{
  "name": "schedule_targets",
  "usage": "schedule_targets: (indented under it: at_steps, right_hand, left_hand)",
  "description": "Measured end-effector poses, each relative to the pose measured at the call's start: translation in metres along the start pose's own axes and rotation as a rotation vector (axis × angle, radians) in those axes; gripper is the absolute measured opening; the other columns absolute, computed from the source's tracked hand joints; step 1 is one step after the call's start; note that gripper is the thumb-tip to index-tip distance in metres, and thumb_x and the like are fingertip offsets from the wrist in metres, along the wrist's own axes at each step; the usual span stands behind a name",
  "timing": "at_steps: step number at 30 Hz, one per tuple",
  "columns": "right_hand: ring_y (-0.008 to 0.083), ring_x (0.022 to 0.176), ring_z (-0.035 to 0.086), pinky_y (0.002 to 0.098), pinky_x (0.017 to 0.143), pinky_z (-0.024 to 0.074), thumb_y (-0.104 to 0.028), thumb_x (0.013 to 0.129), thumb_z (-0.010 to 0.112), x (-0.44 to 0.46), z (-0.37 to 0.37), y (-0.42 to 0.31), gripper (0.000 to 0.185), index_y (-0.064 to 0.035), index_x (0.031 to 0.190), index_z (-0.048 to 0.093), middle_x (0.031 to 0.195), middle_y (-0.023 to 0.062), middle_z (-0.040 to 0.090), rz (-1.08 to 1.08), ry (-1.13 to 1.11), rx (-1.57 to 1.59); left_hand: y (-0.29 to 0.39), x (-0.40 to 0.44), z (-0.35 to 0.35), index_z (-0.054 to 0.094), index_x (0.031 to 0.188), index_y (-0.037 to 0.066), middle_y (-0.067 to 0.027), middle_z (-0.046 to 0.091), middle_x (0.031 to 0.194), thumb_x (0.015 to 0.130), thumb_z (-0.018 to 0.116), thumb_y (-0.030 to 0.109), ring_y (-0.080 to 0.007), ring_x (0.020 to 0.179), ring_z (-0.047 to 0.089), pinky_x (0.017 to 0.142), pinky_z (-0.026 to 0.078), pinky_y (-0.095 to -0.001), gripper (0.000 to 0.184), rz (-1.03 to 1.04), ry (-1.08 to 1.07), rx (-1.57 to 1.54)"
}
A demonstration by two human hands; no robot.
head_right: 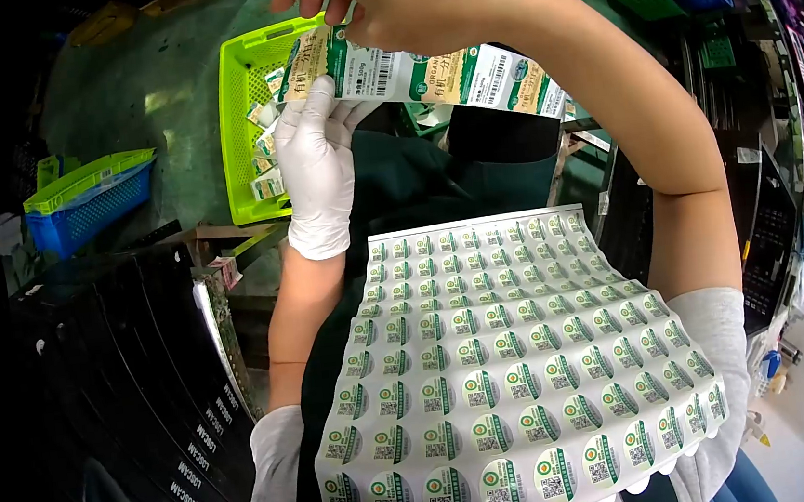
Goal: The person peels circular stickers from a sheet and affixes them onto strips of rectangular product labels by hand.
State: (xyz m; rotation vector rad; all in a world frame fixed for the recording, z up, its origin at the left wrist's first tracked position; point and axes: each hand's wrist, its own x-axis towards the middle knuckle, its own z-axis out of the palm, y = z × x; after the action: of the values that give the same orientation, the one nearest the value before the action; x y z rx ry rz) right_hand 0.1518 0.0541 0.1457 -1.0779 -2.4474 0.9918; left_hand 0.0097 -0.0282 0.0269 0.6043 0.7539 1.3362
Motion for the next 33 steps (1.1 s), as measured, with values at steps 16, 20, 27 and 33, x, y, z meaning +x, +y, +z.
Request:
schedule_targets:
  at_steps: [16,20,27,33]
  right_hand:
    - [0.0063,0.087,0.055,0.0231,0.077,0.0447,-0.032,0.095,0.057,-0.036,0.030,0.072,0.033,-0.0027,0.110,0.061,0.095,-0.0001,0.063,0.210,0.090,0.311]
    - [0.0049,0.087,0.053,0.0237,0.080,0.0449,-0.027,0.088,0.066,-0.071,0.040,0.060,0.038,0.0014,0.112,0.059,0.095,0.0024,0.063,0.248,-0.074,0.521]
    - [0.0239,0.084,0.066,0.0338,0.076,0.0511,-0.030,0.071,0.079,-0.190,0.026,0.107,0.052,0.0007,0.109,0.061,0.094,0.0149,0.069,0.604,-0.386,0.139]
    - [0.0301,0.091,0.064,0.0364,0.081,0.0490,-0.034,0.071,0.077,-0.257,0.098,0.073,0.054,-0.0007,0.110,0.062,0.099,0.0171,0.068,0.759,-0.809,0.276]
  left_hand:
    - [-0.012,0.003,-0.012,0.055,0.118,-0.001,-0.0112,0.063,0.110,0.097,0.049,0.016,-0.0204,0.099,0.064,0.088,0.052,-0.0350,0.027,0.015,-0.041,-0.211]
    - [-0.009,0.008,-0.007,0.051,0.123,0.000,-0.0109,0.061,0.114,0.093,0.055,0.011,-0.0195,0.105,0.060,0.094,0.048,-0.0365,0.033,-0.142,-0.104,-0.236]
    - [0.013,0.024,-0.029,0.057,0.117,0.009,-0.0057,0.064,0.110,0.088,0.060,0.018,-0.0204,0.104,0.060,0.096,0.045,-0.0392,0.031,-0.140,0.042,-0.334]
    - [0.055,0.032,-0.108,0.058,0.115,0.007,-0.0073,0.062,0.114,0.093,0.052,0.029,-0.0221,0.106,0.058,0.092,0.047,-0.0402,0.031,-0.183,0.182,-0.227]
